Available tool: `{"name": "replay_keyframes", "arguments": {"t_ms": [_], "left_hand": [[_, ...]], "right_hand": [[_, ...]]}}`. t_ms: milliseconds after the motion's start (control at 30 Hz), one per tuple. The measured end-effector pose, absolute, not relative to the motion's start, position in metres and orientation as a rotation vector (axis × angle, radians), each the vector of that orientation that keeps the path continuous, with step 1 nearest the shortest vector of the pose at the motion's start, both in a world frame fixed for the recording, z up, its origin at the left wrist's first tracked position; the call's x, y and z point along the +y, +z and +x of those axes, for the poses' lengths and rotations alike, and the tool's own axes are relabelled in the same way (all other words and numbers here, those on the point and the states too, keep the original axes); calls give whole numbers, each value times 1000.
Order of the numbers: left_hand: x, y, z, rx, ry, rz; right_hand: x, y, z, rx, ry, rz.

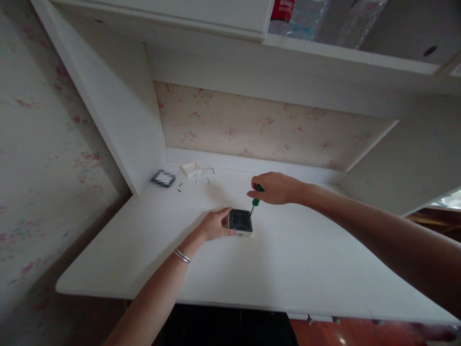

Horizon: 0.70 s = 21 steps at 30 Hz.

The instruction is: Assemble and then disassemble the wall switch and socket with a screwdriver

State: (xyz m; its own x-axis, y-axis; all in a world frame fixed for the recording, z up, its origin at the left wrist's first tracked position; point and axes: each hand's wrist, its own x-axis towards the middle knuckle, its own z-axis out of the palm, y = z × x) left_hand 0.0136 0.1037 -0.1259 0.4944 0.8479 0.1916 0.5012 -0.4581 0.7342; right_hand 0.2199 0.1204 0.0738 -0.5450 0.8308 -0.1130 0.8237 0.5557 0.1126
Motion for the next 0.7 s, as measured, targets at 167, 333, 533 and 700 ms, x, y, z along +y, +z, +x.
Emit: {"name": "replay_keyframes", "arguments": {"t_ms": [167, 333, 533, 700], "left_hand": [[102, -126, 14, 1127, 724, 2117], [102, -126, 14, 1122, 740, 2114], [103, -128, 14, 1107, 747, 2142], [104, -129, 14, 1132, 742, 2122]], "right_hand": [[121, 73, 222, 2700, -46, 1284], [122, 73, 223, 2627, 84, 1423], [119, 75, 224, 2671, -43, 1364], [117, 75, 224, 2714, -36, 1310]]}}
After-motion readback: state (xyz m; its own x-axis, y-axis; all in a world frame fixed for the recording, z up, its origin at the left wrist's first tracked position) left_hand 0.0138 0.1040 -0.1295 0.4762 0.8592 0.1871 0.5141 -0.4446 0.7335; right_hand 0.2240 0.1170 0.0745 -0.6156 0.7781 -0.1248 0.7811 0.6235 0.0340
